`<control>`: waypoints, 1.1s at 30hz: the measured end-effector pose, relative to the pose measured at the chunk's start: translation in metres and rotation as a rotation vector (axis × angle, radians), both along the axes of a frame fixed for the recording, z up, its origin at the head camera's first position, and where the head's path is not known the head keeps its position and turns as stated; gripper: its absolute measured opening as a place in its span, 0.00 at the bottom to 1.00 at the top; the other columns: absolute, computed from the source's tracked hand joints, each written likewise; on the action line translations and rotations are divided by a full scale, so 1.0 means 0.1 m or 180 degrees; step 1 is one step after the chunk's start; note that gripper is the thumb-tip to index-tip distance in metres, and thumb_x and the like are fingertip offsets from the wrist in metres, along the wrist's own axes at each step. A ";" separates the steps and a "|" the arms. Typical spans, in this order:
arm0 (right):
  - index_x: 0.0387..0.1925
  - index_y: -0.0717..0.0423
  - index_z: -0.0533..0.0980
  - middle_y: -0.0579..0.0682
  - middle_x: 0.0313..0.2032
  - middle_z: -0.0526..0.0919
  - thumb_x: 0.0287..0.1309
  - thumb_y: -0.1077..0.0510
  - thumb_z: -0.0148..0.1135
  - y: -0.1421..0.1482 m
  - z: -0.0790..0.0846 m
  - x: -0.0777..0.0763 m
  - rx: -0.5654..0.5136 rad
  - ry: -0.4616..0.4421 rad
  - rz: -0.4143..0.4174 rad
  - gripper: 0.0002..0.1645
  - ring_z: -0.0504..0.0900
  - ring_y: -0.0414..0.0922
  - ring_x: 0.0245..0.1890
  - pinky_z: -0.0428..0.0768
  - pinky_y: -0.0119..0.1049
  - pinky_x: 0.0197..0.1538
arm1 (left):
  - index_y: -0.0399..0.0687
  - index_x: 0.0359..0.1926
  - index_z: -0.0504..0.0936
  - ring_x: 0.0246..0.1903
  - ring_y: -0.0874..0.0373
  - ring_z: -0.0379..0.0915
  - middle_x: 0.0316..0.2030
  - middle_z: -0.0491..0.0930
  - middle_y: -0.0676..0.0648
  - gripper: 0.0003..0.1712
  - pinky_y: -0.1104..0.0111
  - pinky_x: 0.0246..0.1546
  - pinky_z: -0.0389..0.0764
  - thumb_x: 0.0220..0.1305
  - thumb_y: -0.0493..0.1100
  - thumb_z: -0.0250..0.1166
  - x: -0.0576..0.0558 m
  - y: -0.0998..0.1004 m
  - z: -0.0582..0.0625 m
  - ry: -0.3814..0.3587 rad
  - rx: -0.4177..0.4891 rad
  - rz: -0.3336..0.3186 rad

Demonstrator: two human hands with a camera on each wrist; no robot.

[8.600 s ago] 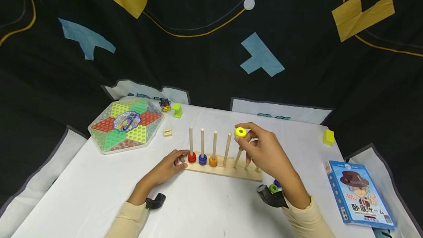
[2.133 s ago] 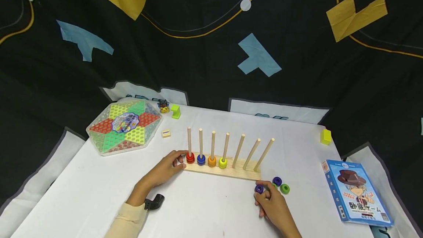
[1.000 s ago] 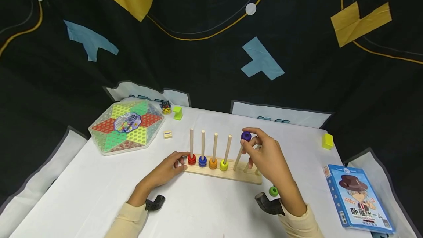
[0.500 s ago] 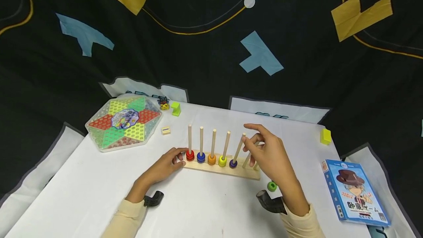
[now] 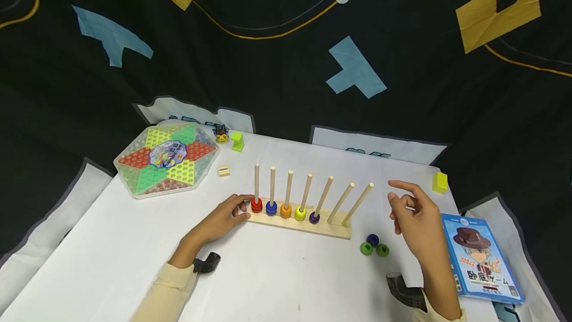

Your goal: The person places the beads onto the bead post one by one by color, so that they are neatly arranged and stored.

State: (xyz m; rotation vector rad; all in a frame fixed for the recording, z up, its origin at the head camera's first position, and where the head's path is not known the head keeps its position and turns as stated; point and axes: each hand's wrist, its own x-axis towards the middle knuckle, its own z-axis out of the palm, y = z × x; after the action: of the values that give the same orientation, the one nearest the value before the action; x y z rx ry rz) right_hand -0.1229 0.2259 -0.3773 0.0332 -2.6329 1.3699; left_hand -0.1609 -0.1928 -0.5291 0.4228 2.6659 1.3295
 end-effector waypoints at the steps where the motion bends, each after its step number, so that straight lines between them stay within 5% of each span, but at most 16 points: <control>1: 0.62 0.50 0.69 0.53 0.21 0.75 0.67 0.47 0.53 0.06 -0.10 0.00 0.0005 -0.0095 -0.0005 0.24 0.71 0.47 0.13 0.69 0.36 0.16 | 0.56 0.63 0.71 0.30 0.60 0.64 0.36 0.71 0.52 0.27 0.67 0.32 0.68 0.63 0.41 0.64 0.00 0.00 0.00 -0.0003 -0.0003 -0.0002; 8: 0.66 0.52 0.63 0.57 0.33 0.80 0.66 0.42 0.54 0.31 -0.83 -0.01 0.0104 -0.1291 0.0031 0.32 0.74 0.48 0.20 0.70 0.35 0.23 | 0.54 0.64 0.71 0.30 0.61 0.64 0.35 0.70 0.53 0.27 0.68 0.32 0.68 0.64 0.41 0.64 0.00 0.00 -0.01 -0.0010 0.0014 -0.0052; 11: 0.66 0.53 0.63 0.57 0.35 0.80 0.67 0.46 0.54 0.35 -1.01 0.02 0.0135 -0.1521 0.0009 0.31 0.74 0.47 0.22 0.70 0.35 0.26 | 0.55 0.64 0.71 0.30 0.61 0.64 0.36 0.70 0.53 0.27 0.68 0.32 0.68 0.64 0.42 0.64 0.01 0.00 -0.01 -0.0034 0.0008 -0.0047; 33: 0.63 0.57 0.67 0.51 0.33 0.78 0.64 0.51 0.58 0.28 -1.25 0.05 0.0788 -0.1366 0.0117 0.29 0.78 0.44 0.30 0.76 0.35 0.28 | 0.54 0.63 0.71 0.31 0.60 0.64 0.36 0.71 0.52 0.27 0.69 0.33 0.68 0.63 0.40 0.64 0.00 0.00 0.00 0.0019 0.0059 -0.0035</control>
State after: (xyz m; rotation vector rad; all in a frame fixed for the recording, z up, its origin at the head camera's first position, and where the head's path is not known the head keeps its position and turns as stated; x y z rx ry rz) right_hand -0.1183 0.2535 -0.5022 -0.2038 -3.1572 1.1577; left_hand -0.1605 -0.1925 -0.5290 0.4437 2.6542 1.3531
